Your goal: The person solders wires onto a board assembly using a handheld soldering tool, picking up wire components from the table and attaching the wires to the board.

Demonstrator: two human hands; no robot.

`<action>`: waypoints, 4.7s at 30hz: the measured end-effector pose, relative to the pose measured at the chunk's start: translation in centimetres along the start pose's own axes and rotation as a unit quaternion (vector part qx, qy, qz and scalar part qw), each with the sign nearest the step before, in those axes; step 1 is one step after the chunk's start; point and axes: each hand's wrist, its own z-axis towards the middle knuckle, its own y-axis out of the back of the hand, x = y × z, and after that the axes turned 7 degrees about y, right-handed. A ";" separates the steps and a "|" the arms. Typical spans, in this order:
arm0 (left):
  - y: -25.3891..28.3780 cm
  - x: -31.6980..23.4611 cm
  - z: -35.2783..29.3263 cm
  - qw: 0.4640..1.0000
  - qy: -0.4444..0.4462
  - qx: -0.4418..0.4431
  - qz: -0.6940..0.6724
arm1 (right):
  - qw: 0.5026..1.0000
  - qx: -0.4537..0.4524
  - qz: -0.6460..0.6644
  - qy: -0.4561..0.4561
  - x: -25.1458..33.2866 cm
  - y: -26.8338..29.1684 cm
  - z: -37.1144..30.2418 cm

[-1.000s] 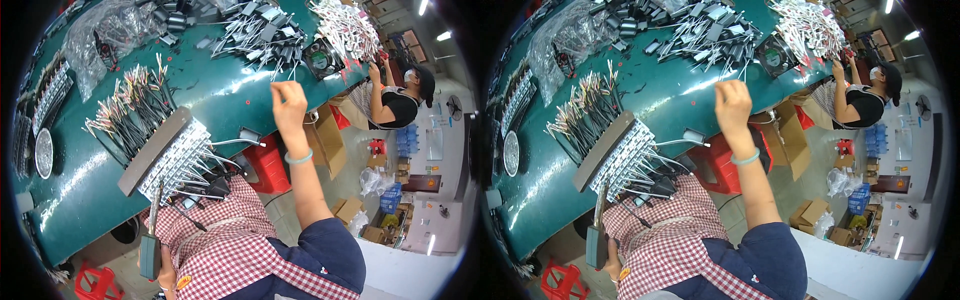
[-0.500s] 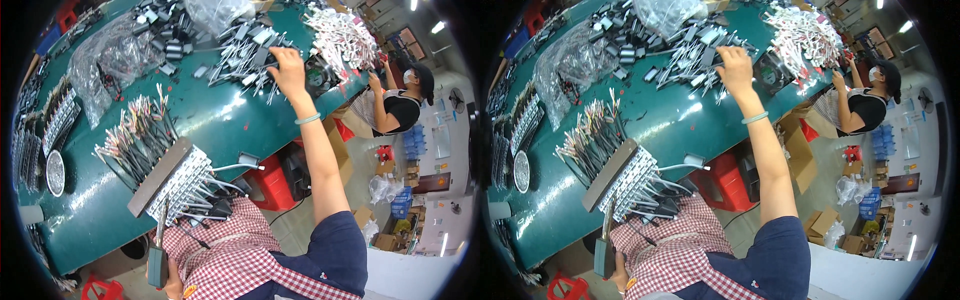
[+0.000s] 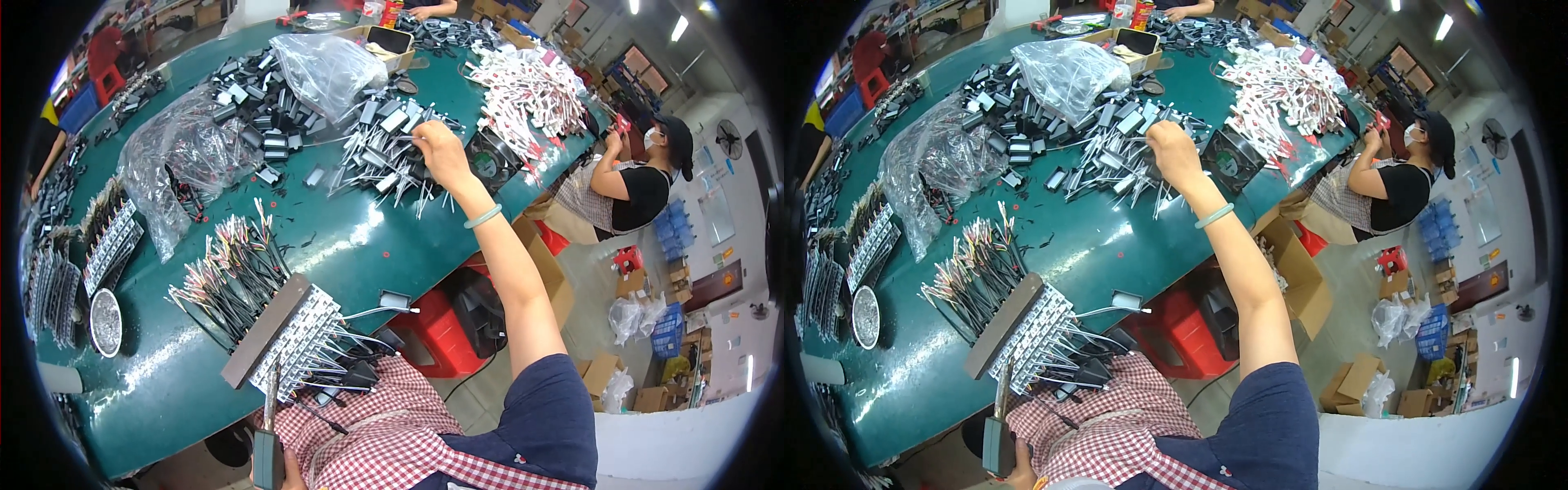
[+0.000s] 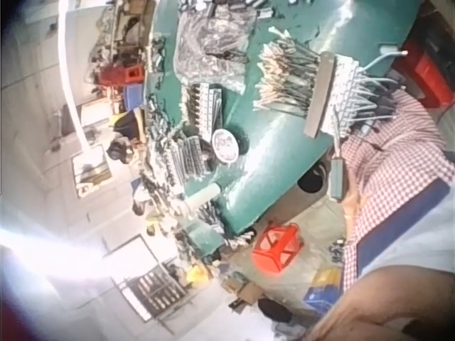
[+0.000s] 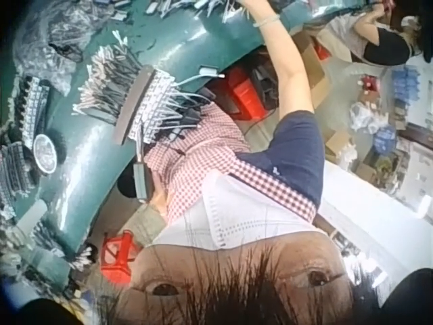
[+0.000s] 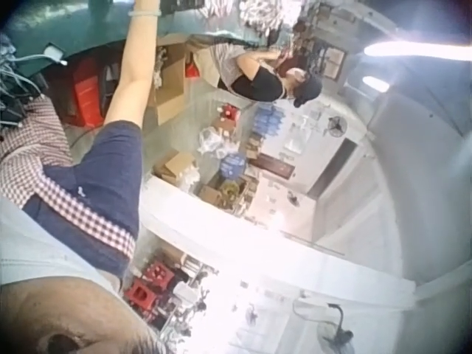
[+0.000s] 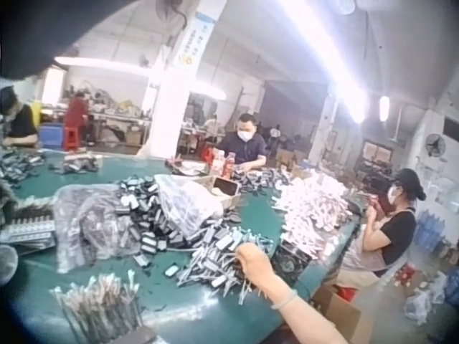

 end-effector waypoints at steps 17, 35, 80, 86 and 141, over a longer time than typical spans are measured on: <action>4.6 1.6 -4.8 0.993 0.069 0.020 0.089 | 0.948 0.082 0.281 -0.124 22.4 6.2 -6.3; 6.5 2.0 -8.1 0.994 -0.034 -0.030 -0.096 | 0.758 0.234 0.507 -0.338 36.6 1.8 -14.4; 5.7 5.6 -5.1 0.979 0.067 0.045 -0.186 | 0.870 0.128 0.425 -0.216 38.1 0.4 -15.1; 7.9 3.8 -6.7 0.959 0.158 0.069 -0.226 | 0.871 0.108 0.429 -0.213 38.1 0.3 -15.2; 6.3 7.2 -10.0 0.967 0.069 -0.029 -0.242 | 0.858 0.115 0.428 -0.262 38.5 0.8 -15.1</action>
